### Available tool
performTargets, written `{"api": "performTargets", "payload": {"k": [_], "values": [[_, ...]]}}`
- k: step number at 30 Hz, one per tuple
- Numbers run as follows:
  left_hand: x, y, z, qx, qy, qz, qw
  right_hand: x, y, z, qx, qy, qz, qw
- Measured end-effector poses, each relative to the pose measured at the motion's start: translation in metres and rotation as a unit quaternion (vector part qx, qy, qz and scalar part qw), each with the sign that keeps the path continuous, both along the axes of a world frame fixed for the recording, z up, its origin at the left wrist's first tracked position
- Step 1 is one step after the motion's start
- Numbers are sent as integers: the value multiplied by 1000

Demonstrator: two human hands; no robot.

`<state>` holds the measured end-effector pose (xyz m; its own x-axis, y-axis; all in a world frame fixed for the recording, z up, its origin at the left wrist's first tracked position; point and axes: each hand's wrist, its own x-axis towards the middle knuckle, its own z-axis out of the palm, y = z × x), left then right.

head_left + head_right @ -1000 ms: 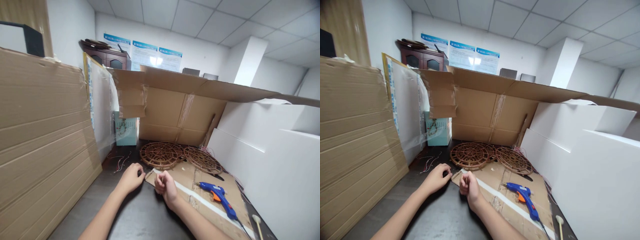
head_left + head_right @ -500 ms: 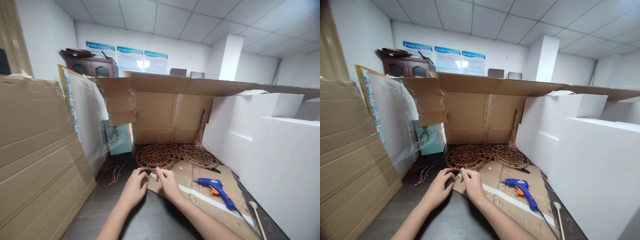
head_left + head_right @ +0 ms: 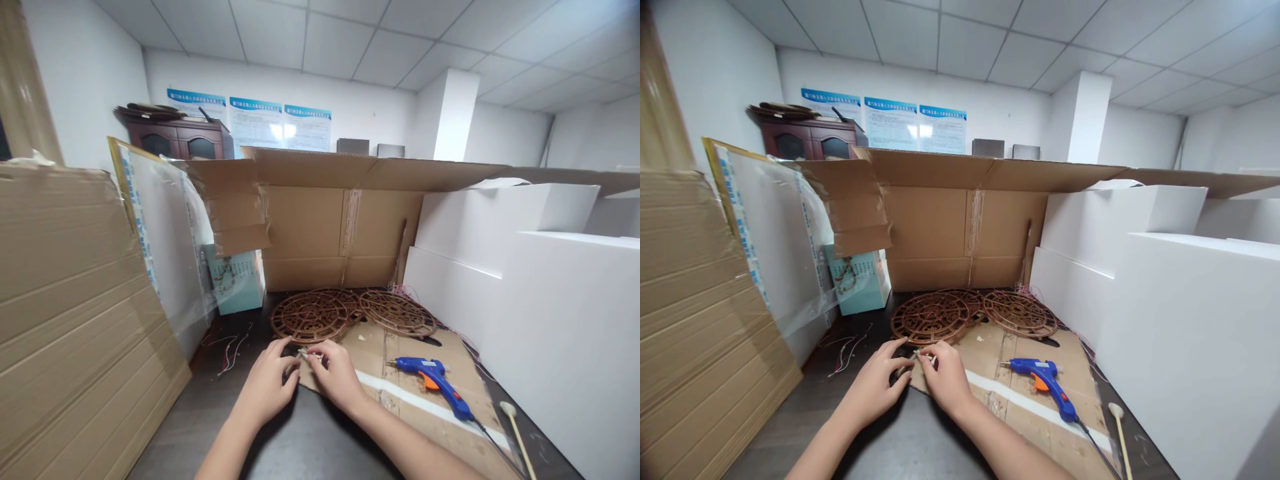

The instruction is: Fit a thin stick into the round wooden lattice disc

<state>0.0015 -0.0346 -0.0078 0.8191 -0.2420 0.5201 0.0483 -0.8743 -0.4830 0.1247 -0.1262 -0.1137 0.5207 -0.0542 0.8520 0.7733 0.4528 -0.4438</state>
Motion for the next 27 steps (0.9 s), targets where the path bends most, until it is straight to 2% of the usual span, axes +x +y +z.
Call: {"api": "performTargets", "payload": {"k": [5,14,23,27], "values": [[0,0,0,-9,2,5,1000,-2,-2,1,30,25,-18,999],[2,3,0,-27,4,0,1000,-2,-2,1,-6,18,18,1000],[3,3,2,-48,-12,-8,999,-2,-4,1,25,39,-14,999],[1,2,4,-61,-11,-20,998,-2,0,-1,4,26,-25,999]]}}
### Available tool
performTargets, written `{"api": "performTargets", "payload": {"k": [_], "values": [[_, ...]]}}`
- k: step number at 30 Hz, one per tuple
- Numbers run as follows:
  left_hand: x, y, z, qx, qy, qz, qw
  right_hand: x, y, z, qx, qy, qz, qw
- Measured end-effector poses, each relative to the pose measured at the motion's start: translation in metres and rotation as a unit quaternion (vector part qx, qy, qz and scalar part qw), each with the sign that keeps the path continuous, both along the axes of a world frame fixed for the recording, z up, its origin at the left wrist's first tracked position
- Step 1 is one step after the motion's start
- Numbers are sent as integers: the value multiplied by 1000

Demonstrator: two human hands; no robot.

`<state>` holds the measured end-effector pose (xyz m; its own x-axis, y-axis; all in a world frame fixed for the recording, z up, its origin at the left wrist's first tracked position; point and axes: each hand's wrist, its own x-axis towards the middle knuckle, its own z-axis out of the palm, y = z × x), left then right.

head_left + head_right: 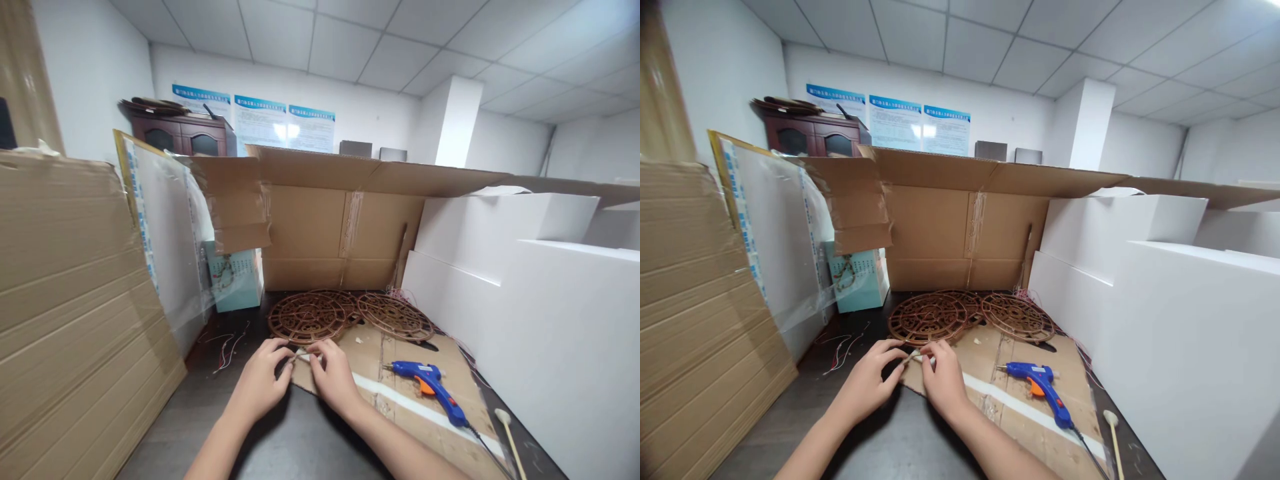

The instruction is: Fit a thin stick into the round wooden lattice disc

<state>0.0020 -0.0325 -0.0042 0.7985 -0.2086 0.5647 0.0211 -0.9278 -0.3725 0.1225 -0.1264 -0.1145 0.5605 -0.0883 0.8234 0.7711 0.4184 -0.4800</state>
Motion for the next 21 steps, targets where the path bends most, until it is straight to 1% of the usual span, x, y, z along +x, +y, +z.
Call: {"api": "performTargets", "payload": {"k": [5,8,12,17,21], "values": [[0,3,-2,-11,32,0,999,0,2,-2,-22,-16,-13,1000],[-1,3,-3,-15,43,1,999,0,1,-2,-18,-16,-15,1000],[-2,0,-3,-20,51,0,998,-1,3,-3,-13,-23,-34,999],[1,3,-2,-31,43,1,999,-7,0,0,-61,-71,-56,994],[4,10,-3,-40,34,8,999,-9,-2,3,-106,-79,-95,987]]}}
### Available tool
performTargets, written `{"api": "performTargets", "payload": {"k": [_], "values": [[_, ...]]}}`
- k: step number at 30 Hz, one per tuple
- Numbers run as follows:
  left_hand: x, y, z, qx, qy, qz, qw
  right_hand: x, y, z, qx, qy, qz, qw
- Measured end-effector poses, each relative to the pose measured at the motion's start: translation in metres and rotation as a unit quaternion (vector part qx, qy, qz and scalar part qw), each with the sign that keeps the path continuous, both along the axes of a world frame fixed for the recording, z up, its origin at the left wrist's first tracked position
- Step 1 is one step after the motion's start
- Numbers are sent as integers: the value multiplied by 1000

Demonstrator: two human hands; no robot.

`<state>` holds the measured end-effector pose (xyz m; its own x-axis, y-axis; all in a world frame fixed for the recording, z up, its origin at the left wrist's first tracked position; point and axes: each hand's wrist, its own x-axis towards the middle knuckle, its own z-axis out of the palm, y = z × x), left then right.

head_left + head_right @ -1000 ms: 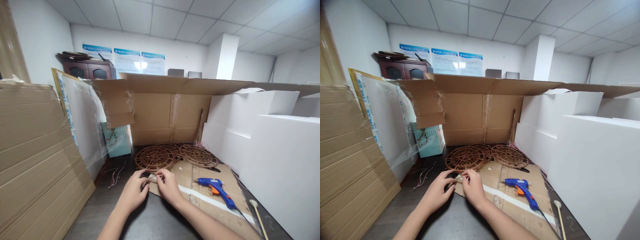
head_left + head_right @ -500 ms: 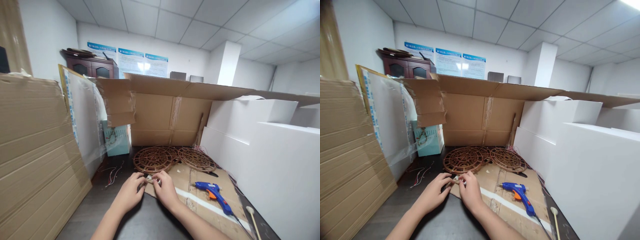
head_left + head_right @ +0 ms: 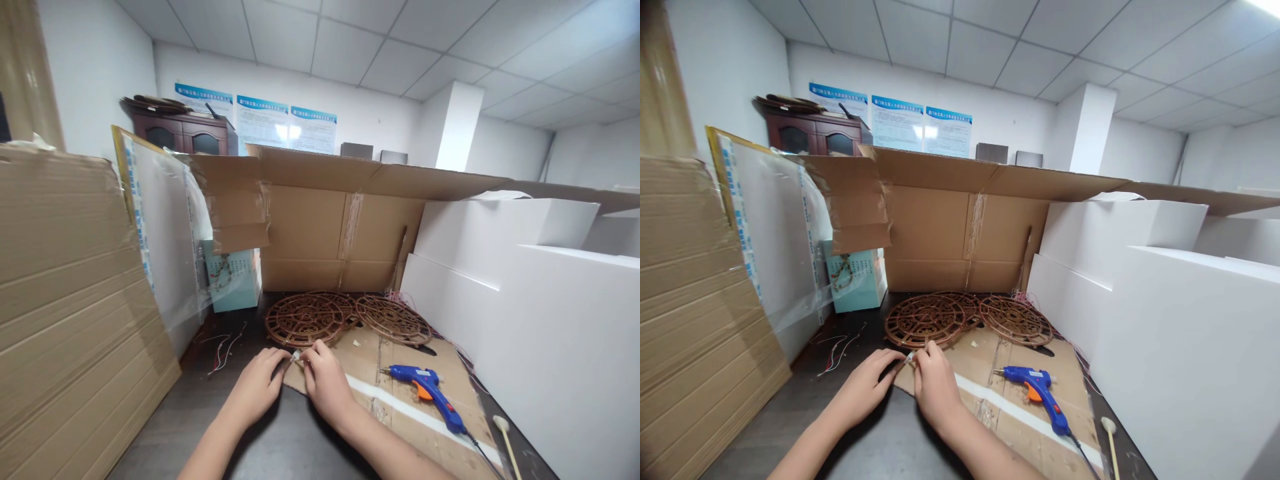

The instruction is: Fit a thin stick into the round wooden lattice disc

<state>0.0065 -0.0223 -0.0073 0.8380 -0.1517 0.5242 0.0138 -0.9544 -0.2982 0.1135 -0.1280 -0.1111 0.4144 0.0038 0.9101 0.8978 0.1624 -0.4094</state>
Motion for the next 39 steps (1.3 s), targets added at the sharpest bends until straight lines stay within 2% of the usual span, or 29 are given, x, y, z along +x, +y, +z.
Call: {"api": "performTargets", "payload": {"k": [4,10,13,16,22,25,29,32,36,39], "values": [[2,7,-3,-3,-14,10,1000,2,2,0,-16,-2,-22,1000],[9,18,-4,7,-45,55,997,2,5,-3,-19,9,14,1000],[13,24,-3,14,-30,79,996,2,6,-3,-37,34,-9,999],[15,23,-1,21,-31,76,996,2,5,-3,-44,46,-29,998],[6,7,7,2,-113,73,991,1,-1,-1,5,66,-2,998],[1,9,11,-25,-174,91,980,3,-1,0,27,95,-6,995],[1,24,18,-93,-251,116,956,8,-2,0,40,162,-1,986],[4,33,23,-171,-264,113,943,8,-5,0,29,193,2,981],[9,34,25,-309,-252,59,915,6,-4,-2,33,188,0,982],[11,28,25,-427,-254,-9,868,5,-1,-4,66,148,45,986]]}}
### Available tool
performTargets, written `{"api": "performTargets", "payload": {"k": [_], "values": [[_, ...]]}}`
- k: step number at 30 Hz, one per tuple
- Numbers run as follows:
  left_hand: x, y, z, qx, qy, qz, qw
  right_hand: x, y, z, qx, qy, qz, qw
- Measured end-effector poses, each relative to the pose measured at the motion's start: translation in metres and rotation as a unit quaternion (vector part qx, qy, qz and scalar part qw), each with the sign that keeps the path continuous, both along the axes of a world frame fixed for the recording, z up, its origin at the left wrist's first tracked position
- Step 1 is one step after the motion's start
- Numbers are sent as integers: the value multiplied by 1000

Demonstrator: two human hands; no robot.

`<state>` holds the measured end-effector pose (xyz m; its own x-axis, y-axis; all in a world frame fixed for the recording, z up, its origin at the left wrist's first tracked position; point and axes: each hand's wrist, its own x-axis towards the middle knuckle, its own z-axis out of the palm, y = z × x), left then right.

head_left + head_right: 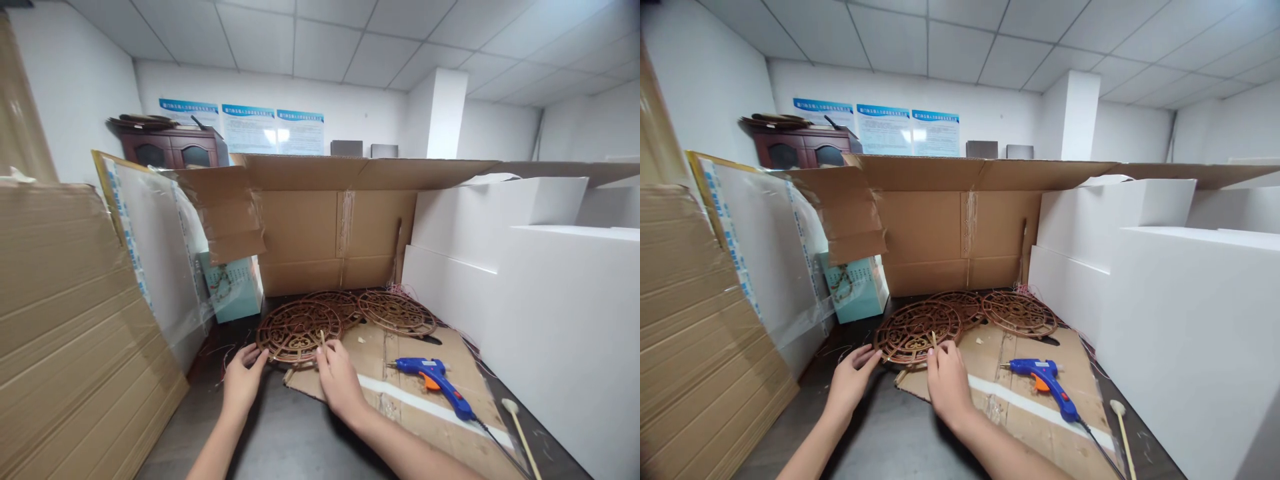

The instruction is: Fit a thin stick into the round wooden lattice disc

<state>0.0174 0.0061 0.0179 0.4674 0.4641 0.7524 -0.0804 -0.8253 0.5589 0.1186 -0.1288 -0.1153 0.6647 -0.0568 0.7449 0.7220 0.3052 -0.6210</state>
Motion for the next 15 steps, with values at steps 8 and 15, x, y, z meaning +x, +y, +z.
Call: {"api": "performTargets", "payload": {"k": [8,15], "values": [[-6,-19,8,-207,-72,-190,957,-14,-4,1,12,-132,5,991],[-7,-19,3,-235,-48,-197,951,-20,-9,1,-14,-205,98,974]]}}
